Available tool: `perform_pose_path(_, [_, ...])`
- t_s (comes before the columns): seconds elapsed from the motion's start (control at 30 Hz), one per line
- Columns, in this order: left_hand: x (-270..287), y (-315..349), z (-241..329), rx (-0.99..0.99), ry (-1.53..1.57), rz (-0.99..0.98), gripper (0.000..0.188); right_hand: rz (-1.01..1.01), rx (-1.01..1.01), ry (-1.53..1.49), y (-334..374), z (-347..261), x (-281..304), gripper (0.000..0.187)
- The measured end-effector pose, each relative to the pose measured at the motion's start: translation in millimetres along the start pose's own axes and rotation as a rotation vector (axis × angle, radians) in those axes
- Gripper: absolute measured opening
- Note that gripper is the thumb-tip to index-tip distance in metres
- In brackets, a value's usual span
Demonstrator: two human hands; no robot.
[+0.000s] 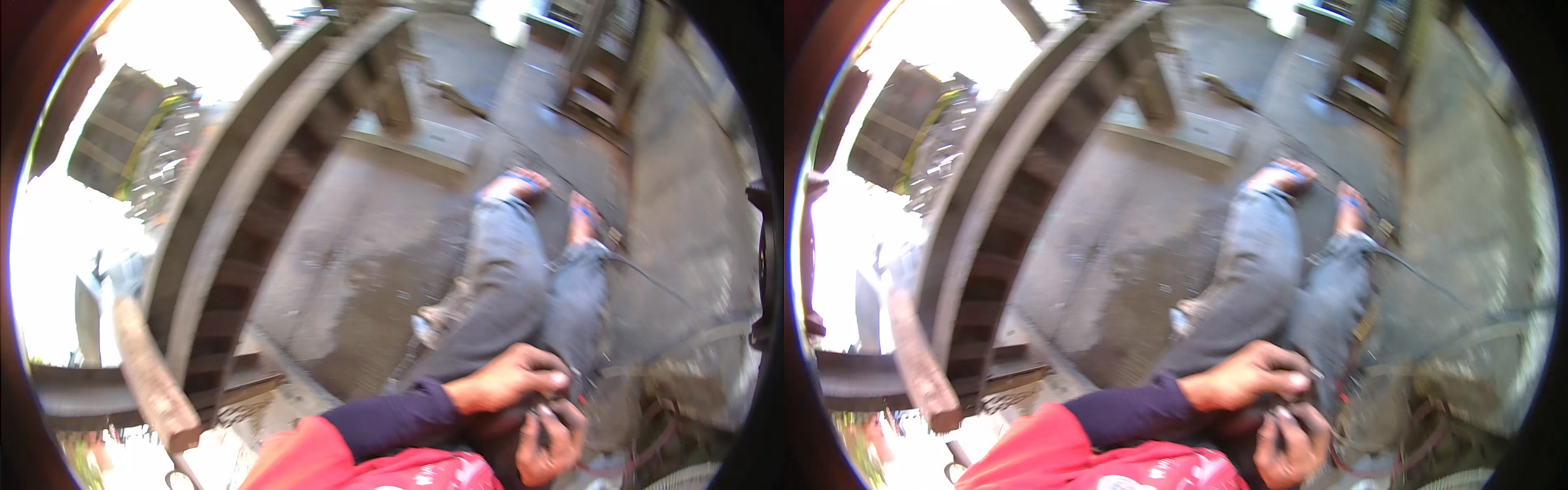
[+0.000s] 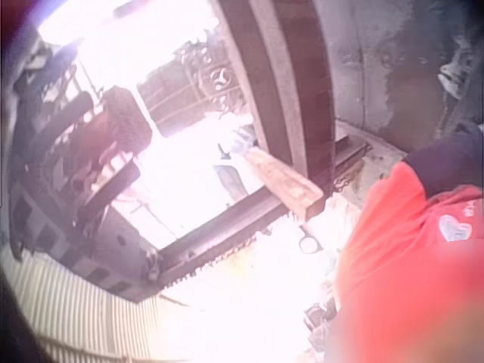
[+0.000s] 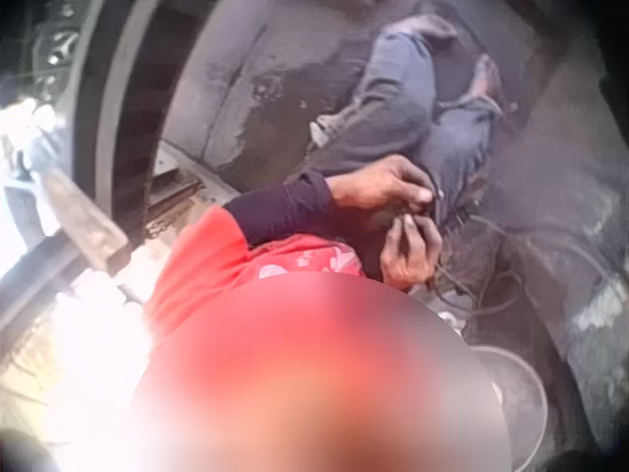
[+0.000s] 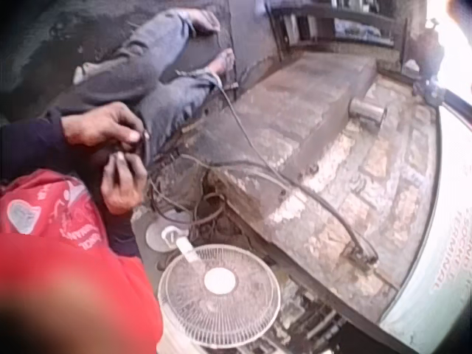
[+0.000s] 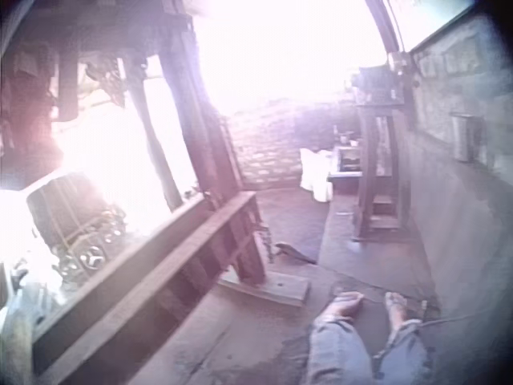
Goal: The person sits on the floor and assembles a cordless drill by inserting a wire brush into the chuck and tightening it. They then handle a metal part and a small bolt, positioning the bolt into the part.
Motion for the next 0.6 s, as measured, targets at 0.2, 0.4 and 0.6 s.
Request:
perform_pose_path(0.2, [-2.4, -3.7, -9.8, -0.068, 0.09, -0.023, 0.029, 0.05, 0.009, 0.015, -8.9, -20.7, -2.3, 0.017])
perform_pose_path(0.4, [-2.9, -7.1, -18.6, -0.001, 0.103, 0.157, 0.028, -0.004, 0.064, 0.007, -10.3, -15.4, -4.7, 0.012])
perform_pose_path(0.6, [-4.9, -5.1, -14.9, -0.039, 0.043, 0.148, 0.028, 0.031, 0.027, 0.006, -10.5, -16.9, -4.5, 0.011])
Point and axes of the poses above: each hand's wrist, its own y-axis away from the middle knuckle, its own x-axis out of the back of the hand, z = x × y, the point moved 3 cm from there along -y, towards the middle knuckle, and after that the axes turned 11 degrees about -y, right-handed, at the moved point
